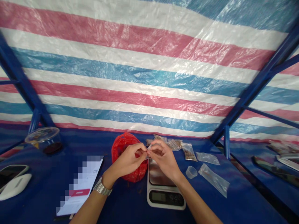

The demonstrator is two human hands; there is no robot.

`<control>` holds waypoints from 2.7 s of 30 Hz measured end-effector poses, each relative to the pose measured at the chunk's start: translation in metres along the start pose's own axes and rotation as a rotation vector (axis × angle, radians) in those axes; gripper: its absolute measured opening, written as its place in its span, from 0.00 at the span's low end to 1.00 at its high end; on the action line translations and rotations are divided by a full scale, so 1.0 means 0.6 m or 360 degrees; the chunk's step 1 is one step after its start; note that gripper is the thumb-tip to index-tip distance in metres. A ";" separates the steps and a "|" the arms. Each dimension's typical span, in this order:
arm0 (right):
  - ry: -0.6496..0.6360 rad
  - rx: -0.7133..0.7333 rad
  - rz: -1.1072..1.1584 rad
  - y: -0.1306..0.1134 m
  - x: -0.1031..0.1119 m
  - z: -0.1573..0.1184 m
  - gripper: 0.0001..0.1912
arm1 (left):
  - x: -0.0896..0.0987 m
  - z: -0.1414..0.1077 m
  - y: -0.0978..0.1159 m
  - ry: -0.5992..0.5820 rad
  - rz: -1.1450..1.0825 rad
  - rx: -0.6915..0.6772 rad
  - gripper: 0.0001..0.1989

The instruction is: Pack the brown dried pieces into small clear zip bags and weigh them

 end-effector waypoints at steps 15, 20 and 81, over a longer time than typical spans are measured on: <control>0.0210 0.0299 -0.0862 -0.018 0.016 -0.009 0.21 | 0.074 0.010 -0.025 0.0611 -0.0355 0.0021 0.11; -0.0002 -0.0026 -0.0353 0.010 0.014 -0.006 0.28 | 0.080 0.006 -0.033 0.0445 -0.0619 0.0240 0.14; -0.0176 0.0405 -0.0894 -0.051 -0.025 -0.013 0.12 | 0.059 -0.013 -0.028 0.0326 0.0867 -0.0020 0.26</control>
Point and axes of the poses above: each hand's wrist, its own z-axis towards the middle knuckle, its own x-axis out of the back of the hand, y = z × x, the point moved 6 cm from there along z, towards the middle knuckle, and after that the axes turned 15 degrees about x, right-handed, at the moved point
